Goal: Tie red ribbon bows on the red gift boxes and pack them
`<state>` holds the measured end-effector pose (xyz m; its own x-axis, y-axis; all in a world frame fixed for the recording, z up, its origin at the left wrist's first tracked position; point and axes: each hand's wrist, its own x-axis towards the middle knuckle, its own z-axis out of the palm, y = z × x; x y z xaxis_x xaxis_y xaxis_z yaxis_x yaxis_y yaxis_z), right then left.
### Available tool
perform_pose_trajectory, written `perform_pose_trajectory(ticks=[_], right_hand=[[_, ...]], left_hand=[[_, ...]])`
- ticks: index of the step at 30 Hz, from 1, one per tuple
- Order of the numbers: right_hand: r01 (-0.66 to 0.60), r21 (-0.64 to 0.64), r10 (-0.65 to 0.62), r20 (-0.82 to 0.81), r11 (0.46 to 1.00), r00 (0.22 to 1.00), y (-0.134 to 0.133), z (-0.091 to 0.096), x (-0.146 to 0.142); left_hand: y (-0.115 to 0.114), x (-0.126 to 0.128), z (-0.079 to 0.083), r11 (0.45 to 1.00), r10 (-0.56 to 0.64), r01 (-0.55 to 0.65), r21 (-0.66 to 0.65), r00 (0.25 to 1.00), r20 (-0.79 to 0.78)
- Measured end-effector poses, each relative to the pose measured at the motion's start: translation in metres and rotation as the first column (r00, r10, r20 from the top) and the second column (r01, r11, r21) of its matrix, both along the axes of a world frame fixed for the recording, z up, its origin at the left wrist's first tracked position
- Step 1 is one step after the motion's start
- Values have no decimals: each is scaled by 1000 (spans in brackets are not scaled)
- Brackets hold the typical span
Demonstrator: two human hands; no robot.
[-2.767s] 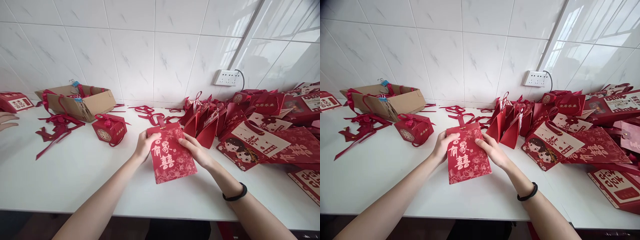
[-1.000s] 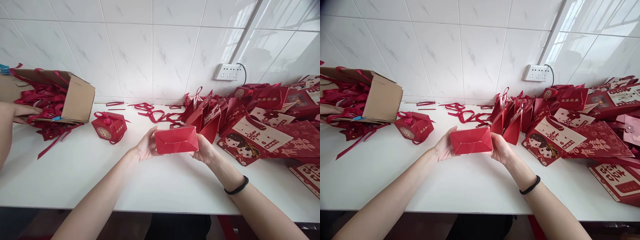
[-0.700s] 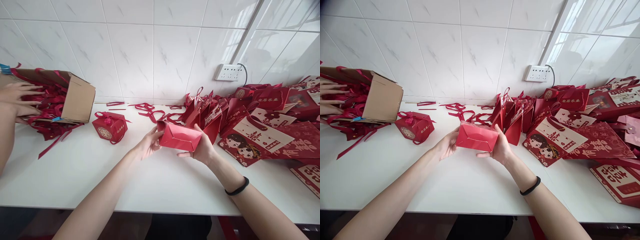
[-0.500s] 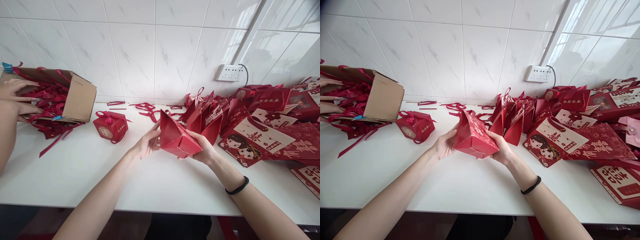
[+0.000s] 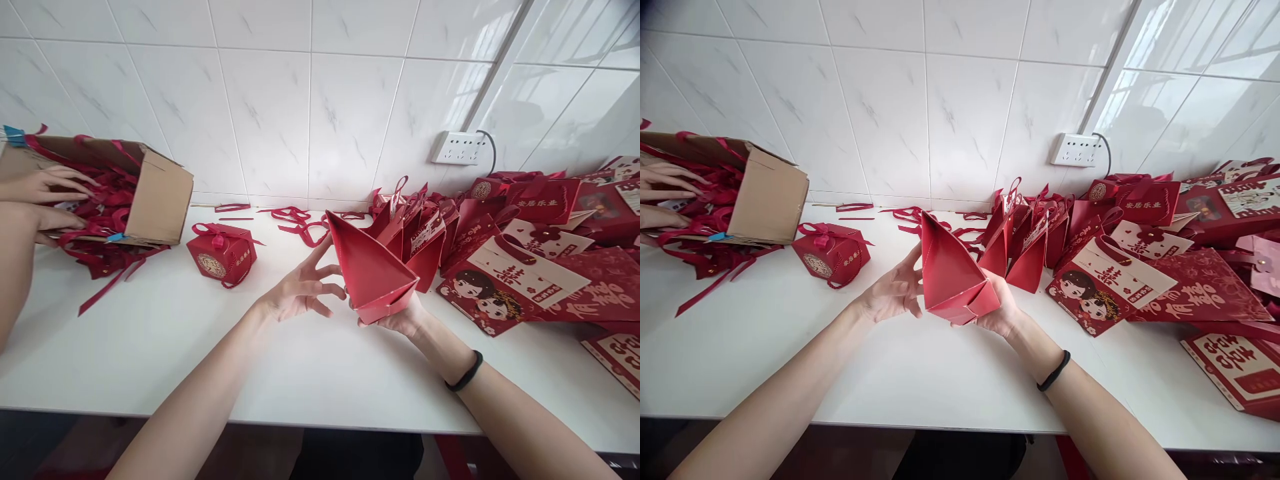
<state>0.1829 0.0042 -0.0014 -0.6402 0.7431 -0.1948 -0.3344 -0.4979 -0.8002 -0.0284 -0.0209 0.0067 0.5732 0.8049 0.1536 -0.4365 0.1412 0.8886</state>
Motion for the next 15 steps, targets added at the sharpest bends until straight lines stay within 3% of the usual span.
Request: perform_pose_trajectory(ticks=[4,6,7,9,11,12,13,15], right_hand=[[-17,60,15,39,998,999,-1,-2,-4],[52,222,-83,131,974,988,-2,-1,-7],[116,338,-186,184,934,965,-3,-1,-9],[218,604,-448,259,766,856,-6,0,-11],[212,806,-653,260,552,712,-10,1,-11],[176,862,-705,254,476,663,-11,1,-10],[136,894,-724,248,427,644,-12,1,-9],[87,927,-696,209,364,687,-13,1,-6]], left_hand=[[3,2,-3,999,46,-46,-5,999,14],[6,6,-4,989,141,-139,-54,989,33],[7,8,-5,976,203,-200,-89,978,36],[9,11,-7,927,352,-347,-144,936,7],[10,14,-10,870,476,-481,-110,877,-71],[10,16,-12,853,510,-518,-59,853,-114],[10,17,-14,848,523,-531,-9,838,-152],[8,18,-16,869,491,-491,55,845,-211]])
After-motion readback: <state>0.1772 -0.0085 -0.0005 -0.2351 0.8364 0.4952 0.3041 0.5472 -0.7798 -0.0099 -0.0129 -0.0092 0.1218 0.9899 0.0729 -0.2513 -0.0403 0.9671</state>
